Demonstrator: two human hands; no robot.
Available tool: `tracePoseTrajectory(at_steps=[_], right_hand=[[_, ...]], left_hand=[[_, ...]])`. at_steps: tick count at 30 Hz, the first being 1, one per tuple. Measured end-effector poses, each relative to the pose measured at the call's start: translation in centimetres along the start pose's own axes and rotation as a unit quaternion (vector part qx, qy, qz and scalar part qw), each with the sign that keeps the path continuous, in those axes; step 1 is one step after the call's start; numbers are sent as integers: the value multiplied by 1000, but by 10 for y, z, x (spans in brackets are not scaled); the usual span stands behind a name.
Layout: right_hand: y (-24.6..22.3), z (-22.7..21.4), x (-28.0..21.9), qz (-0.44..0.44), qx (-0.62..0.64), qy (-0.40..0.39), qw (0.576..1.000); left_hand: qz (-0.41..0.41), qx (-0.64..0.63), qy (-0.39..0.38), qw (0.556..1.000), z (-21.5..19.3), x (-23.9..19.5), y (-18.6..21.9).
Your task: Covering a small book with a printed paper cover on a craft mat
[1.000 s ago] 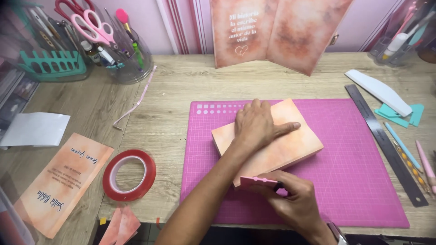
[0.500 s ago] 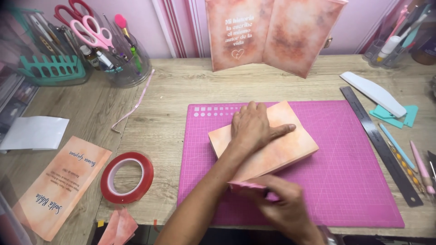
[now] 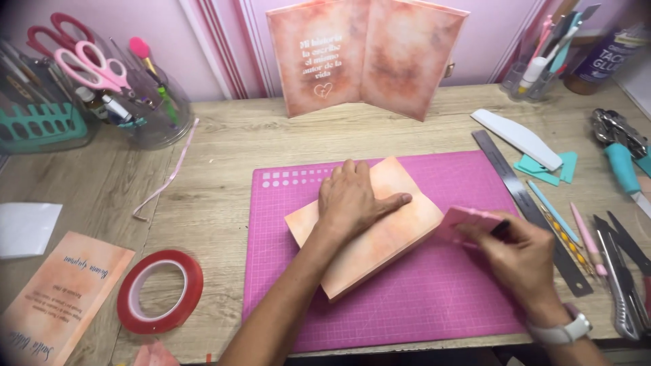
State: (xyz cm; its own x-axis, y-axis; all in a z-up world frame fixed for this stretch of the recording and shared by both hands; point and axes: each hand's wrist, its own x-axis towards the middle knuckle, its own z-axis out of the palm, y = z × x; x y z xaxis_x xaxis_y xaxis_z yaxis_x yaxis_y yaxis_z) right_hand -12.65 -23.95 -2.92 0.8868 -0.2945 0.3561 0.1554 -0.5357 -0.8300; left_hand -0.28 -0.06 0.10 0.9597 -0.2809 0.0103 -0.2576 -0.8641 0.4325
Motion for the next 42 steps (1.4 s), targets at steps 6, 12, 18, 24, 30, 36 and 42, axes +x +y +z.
tracePoseTrajectory(at_steps=[6,12,18,24,30,36,42], right_hand=[[-5,9,-6,-14,-13,-83,996],[2,-24,34,49,0,21,999],[30,-70,91,247,-164,-167,940],[67,-65,74,-76,-307,-103,943],[-21,45,54,-327,-118,-388,854],[-54,84,83,-271,-233,-426,831],[-23,101,91,-324,-279,-367,826]], left_hand=[[-10,14,-14,1000,0,-2,2],[-3,17,-23,1000,-6,-3,10],[-49,-46,-102,992,-29,13,-7],[-46,-115,-32,992,-38,-8,-65],[-109,-102,14,989,-27,-37,-67],[-67,-253,70,963,-12,-50,-92],[-36,-306,110,945,8,-44,-104]])
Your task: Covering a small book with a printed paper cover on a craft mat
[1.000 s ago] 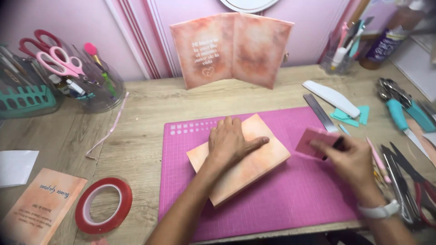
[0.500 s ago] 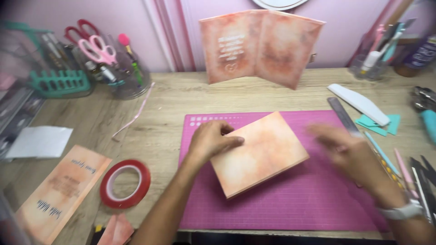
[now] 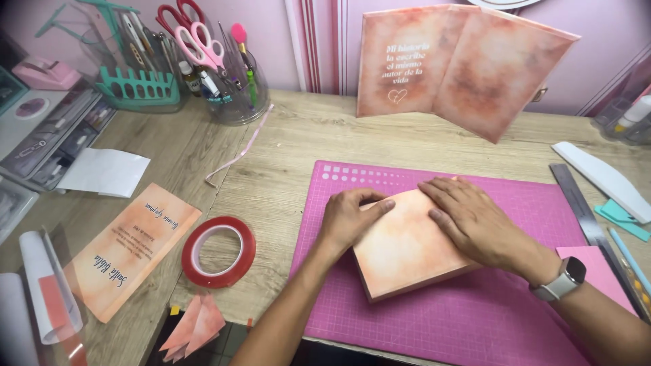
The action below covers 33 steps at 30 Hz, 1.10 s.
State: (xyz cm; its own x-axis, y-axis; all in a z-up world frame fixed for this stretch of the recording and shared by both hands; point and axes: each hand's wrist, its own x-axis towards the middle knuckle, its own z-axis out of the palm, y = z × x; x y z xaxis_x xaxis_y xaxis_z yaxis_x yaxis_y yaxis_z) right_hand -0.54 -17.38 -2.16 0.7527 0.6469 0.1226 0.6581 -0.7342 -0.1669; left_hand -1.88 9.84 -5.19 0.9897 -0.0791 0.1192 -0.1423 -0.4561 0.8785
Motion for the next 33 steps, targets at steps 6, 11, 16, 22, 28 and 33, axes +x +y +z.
tracePoseTrajectory(at_steps=[6,11,16,22,28,33], right_hand=[[-5,-9,1,51,47,-64,996],[7,-22,-2,54,248,-24,967],[28,-64,-35,117,433,180,876],[0,-58,-83,212,308,257,891],[-11,-32,-64,28,91,27,995],[4,-54,-8,260,384,-16,886]], left_hand=[[-4,-14,-3,1000,-1,3,3],[15,-23,-36,999,-8,14,-20],[18,8,-17,1000,-60,9,25],[104,95,-88,986,-9,-5,62],[-7,205,-278,939,-6,40,64],[-85,86,-280,952,1,70,27]])
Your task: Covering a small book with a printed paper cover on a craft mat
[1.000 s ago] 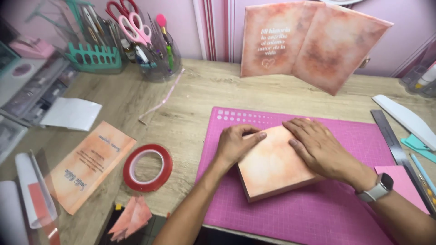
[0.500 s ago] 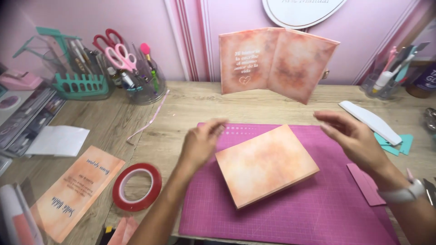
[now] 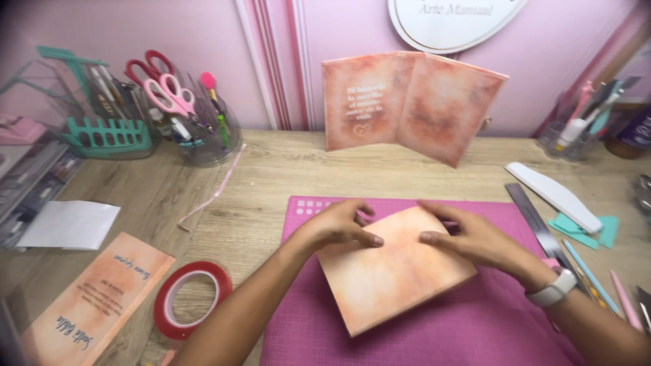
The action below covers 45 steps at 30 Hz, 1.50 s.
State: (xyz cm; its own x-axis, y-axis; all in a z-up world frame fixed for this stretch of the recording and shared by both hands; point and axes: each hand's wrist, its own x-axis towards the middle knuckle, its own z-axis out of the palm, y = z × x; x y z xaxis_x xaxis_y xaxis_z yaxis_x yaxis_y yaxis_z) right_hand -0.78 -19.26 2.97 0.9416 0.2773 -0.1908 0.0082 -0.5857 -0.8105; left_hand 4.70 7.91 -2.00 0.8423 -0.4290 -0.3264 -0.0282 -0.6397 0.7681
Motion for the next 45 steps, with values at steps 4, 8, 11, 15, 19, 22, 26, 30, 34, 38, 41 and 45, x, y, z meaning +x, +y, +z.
tracePoseTrajectory(at_steps=[4,8,11,15,19,22,26,30,34,38,41,45], right_hand=[[0,8,20,105,186,33,976],[-12,9,28,161,282,39,945],[-7,10,38,166,297,52,939],[3,12,44,140,299,72,941],[37,9,69,115,348,90,926],[31,12,64,118,368,80,919],[39,9,67,114,402,72,906],[40,6,62,91,431,86,894],[36,-3,50,48,427,85,899],[30,-5,28,-14,416,80,906],[31,-8,16,-68,409,78,907],[39,-33,10,-195,461,25,865]], left_hand=[[-53,-76,-51,994,-16,18,10],[-117,-165,-124,971,-19,44,-6],[-118,-177,-135,968,-16,38,-2],[-110,-188,-130,967,-15,33,-2],[-100,-179,-131,970,-11,42,-9],[-106,-171,-134,970,-17,32,3],[-116,-155,-135,972,-25,11,27],[-132,-152,-160,966,-22,-31,71],[-122,-142,-141,972,-10,-26,64],[-46,-140,-45,988,6,-8,44],[-2,-124,21,992,12,-19,50],[62,-69,87,992,7,-64,88]])
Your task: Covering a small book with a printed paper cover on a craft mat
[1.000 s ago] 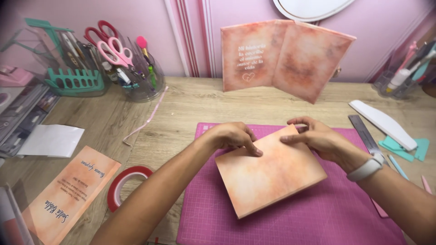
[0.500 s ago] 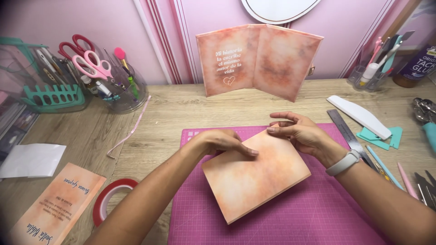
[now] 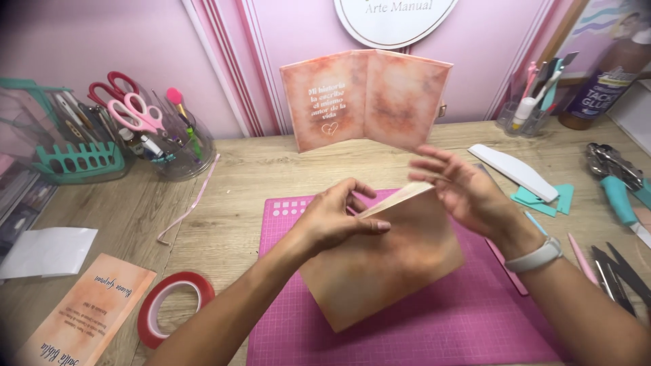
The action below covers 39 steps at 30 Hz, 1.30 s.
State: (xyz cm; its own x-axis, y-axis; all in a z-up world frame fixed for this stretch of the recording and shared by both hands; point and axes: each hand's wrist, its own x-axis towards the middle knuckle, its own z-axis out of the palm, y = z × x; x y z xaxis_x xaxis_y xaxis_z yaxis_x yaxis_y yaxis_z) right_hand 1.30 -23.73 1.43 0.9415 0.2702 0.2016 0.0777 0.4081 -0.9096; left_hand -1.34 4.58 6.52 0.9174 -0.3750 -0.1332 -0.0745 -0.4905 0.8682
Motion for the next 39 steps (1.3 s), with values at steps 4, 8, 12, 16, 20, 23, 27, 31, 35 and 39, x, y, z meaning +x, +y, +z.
tracePoseTrajectory(at_steps=[4,8,12,16,20,23,27,31,35,39], right_hand=[[20,-59,5,3,-14,56,998],[9,-45,12,7,24,17,1000],[20,-40,-10,31,66,-4,997],[34,-28,-28,52,109,-31,992],[46,-7,-30,80,149,-73,983],[51,6,-30,105,181,-98,973],[18,66,-40,175,180,-37,967],[-21,104,-36,89,130,63,986],[-30,111,-36,108,29,139,984],[-34,150,-44,169,12,228,959]], left_hand=[[122,-91,5,988,3,-1,11],[158,-450,-97,874,35,5,10],[62,-663,-86,741,74,-57,65],[121,-873,-287,375,110,-21,-3],[67,-735,-172,653,104,-26,-11],[42,-722,-116,681,94,-39,-5],[-12,-694,-18,720,83,-61,7],[-54,-677,49,732,79,-80,10],[-49,-584,130,800,66,-84,-5],[-109,-284,151,941,62,-95,2]])
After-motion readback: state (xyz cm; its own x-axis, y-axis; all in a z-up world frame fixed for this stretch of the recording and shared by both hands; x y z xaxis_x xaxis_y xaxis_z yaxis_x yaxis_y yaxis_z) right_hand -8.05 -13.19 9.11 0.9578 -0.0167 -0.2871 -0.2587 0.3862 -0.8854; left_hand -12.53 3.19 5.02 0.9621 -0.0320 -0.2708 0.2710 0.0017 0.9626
